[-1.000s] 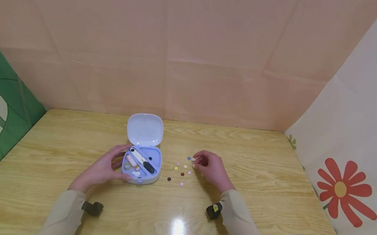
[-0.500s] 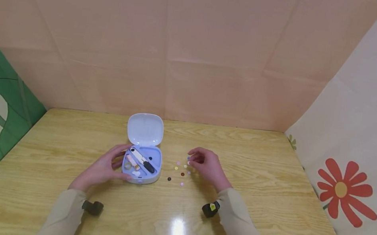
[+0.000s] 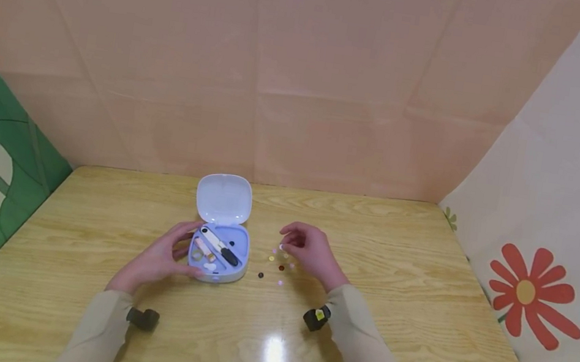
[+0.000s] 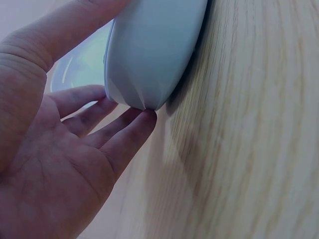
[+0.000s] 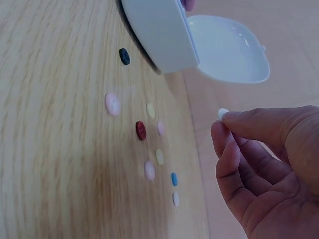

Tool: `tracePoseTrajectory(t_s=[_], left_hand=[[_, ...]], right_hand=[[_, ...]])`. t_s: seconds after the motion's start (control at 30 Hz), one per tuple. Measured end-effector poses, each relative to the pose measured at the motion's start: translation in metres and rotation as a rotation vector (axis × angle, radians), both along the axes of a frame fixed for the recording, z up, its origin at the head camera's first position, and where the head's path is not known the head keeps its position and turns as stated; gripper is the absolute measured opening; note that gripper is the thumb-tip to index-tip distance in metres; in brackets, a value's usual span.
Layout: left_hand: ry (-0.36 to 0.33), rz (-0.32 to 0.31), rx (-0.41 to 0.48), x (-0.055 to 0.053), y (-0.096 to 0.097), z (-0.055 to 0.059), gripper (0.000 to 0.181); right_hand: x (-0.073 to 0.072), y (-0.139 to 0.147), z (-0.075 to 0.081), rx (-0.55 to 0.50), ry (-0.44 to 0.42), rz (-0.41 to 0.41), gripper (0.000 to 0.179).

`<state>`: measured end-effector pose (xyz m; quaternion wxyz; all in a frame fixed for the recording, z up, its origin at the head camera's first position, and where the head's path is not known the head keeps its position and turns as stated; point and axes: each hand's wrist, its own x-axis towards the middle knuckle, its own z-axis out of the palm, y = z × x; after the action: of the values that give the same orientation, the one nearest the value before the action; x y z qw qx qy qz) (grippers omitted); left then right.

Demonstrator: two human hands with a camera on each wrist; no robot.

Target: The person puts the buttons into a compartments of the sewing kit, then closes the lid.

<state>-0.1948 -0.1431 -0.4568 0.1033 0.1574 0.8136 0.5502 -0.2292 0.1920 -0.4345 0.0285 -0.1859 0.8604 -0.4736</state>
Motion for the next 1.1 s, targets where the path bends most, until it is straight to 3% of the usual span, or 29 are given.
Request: tracePoseTrajectory(t_s=[1.1], left_hand=[[-0.008, 0.005, 0.002, 0.001, -0.002, 0.001, 0.100]], right_hand=[[-0.001, -0.052, 0.012, -0.013, -0.028, 0.022, 0.023]])
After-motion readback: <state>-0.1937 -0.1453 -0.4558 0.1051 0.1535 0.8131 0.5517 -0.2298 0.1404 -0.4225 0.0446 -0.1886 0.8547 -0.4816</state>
